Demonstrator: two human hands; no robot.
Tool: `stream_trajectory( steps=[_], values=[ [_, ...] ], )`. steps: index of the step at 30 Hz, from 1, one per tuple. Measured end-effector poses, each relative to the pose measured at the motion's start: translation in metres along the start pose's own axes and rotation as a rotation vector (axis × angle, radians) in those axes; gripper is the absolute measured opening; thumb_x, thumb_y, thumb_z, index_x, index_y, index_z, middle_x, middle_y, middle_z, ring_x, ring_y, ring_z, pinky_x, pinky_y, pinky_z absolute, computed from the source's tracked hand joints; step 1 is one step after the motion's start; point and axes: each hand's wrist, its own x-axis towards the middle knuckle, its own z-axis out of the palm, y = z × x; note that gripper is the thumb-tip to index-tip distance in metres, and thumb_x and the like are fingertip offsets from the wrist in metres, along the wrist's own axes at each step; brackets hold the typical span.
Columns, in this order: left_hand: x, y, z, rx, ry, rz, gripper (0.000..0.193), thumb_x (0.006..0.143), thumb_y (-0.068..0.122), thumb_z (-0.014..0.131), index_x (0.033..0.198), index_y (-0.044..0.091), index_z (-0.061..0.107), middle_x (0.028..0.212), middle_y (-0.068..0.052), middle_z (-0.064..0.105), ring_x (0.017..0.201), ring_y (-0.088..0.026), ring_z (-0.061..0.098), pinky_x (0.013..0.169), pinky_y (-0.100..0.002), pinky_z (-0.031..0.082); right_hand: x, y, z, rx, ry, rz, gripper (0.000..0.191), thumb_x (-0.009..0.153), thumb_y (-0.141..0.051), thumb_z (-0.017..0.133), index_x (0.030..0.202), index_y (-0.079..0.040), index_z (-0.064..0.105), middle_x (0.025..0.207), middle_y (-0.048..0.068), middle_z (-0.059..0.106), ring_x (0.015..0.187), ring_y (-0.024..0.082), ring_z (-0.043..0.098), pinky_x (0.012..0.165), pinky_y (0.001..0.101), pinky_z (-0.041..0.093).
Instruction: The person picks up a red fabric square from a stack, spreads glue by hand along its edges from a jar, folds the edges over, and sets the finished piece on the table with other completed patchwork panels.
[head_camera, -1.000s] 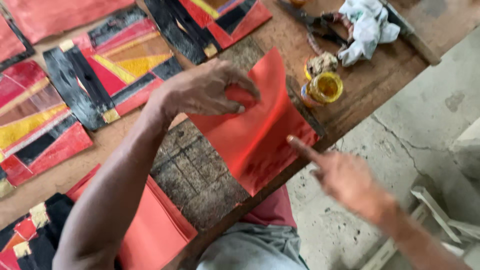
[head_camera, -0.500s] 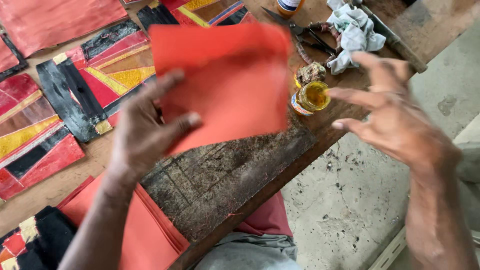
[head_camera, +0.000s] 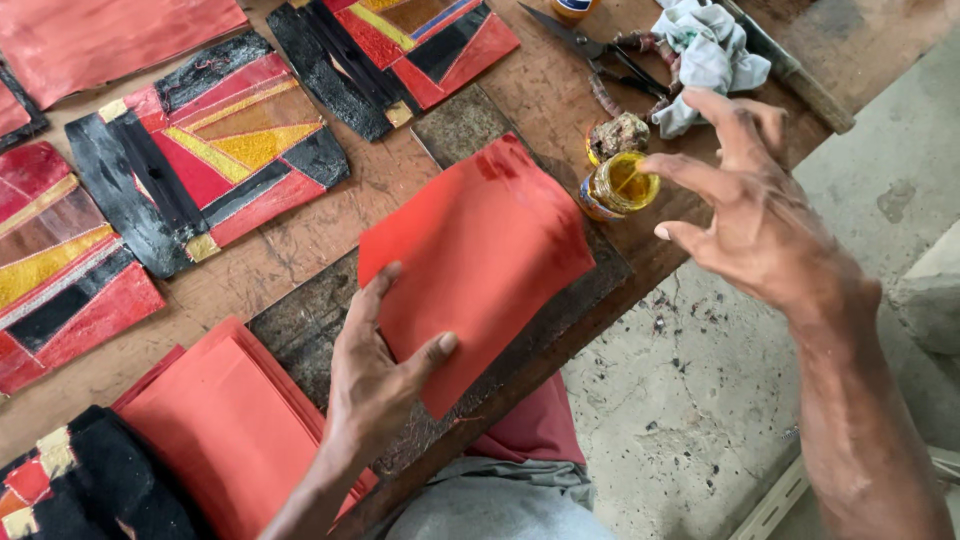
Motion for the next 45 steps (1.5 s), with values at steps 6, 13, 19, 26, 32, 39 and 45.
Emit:
stream_trajectory(
  steps=[6, 13, 19, 26, 32, 39, 45],
  values=[
    [-0.024, 0.008, -0.005, -0.454, -0.019, -0.136, 0.088, 0.074, 0.008, 0.083, 0.149, -0.006, 0.040, 0.150, -0.017, 0.053, 0.136, -0.025, 0.054, 0.113, -0.038, 0.044, -0.015, -0.020, 0.002, -0.189, 0.020, -0.024, 0.044, 0.073, -0.011, 0.091, 0.113, -0.009, 0.073, 0.159, 0.018, 0.040, 0.145, 0.033, 0.033, 0.119, 0.0516, 0.038],
    [-0.033, -0.007, -0.001, -0.306, 0.042, 0.002, 0.087, 0.078, 0.011, 0.084, 0.150, -0.008, 0.039, 0.149, -0.022, 0.052, 0.139, -0.027, 0.051, 0.117, -0.037, 0.042, -0.084, -0.039, -0.012, 0.132, 0.419, 0.236, 0.047, 0.106, -0.009, 0.080, 0.146, -0.003, 0.056, 0.138, 0.009, 0.053, 0.119, 0.017, 0.058, 0.092, 0.0253, 0.054],
    [-0.045, -0.022, 0.002, 0.164, 0.089, 0.029, 0.091, 0.074, 0.014, 0.086, 0.151, -0.001, 0.041, 0.149, -0.024, 0.049, 0.142, -0.035, 0.044, 0.117, -0.042, 0.035, -0.115, -0.056, 0.052, 0.585, 0.267, 0.344, 0.045, 0.095, -0.007, 0.077, 0.136, -0.003, 0.059, 0.104, 0.001, 0.065, 0.089, 0.008, 0.063, 0.083, 0.0216, 0.057],
    [-0.049, -0.025, 0.009, 0.179, 0.117, 0.085, 0.091, 0.075, 0.010, 0.086, 0.152, -0.002, 0.040, 0.151, -0.026, 0.047, 0.145, -0.039, 0.040, 0.117, -0.044, 0.035, -0.128, -0.060, 0.117, 1.152, -0.029, 0.497, 0.083, 0.081, -0.002, 0.077, 0.154, -0.008, 0.038, 0.094, 0.002, 0.068, 0.082, 0.008, 0.066, 0.074, 0.0222, 0.059],
    [-0.052, -0.023, 0.006, 0.155, 0.093, 0.043, 0.091, 0.074, 0.012, 0.085, 0.153, 0.000, 0.040, 0.147, -0.024, 0.050, 0.138, -0.035, 0.050, 0.115, -0.042, 0.040, -0.135, -0.057, 0.128, 1.351, -0.128, 0.518, 0.082, 0.086, -0.002, 0.077, 0.157, -0.007, 0.038, 0.087, 0.002, 0.065, 0.079, 0.007, 0.061, 0.069, 0.0208, 0.052],
    [-0.055, -0.022, -0.002, 0.295, 0.064, 0.151, 0.089, 0.074, 0.013, 0.087, 0.149, -0.001, 0.042, 0.143, -0.024, 0.049, 0.133, -0.040, 0.049, 0.111, -0.044, 0.042, -0.132, -0.074, 0.128, 1.204, -0.283, 0.533, 0.073, 0.086, -0.009, 0.076, 0.152, -0.011, 0.046, 0.084, 0.001, 0.067, 0.073, 0.007, 0.064, 0.064, 0.0247, 0.057],
    [-0.054, -0.033, -0.006, 0.366, 0.047, 0.228, 0.089, 0.074, 0.011, 0.086, 0.149, -0.002, 0.040, 0.146, -0.023, 0.044, 0.134, -0.042, 0.045, 0.110, -0.045, 0.043, -0.128, -0.108, 0.134, 1.048, -0.289, 0.583, 0.084, 0.083, -0.013, 0.076, 0.158, -0.016, 0.037, 0.084, -0.001, 0.066, 0.066, 0.009, 0.063, 0.060, 0.0272, 0.058]
  ],
)
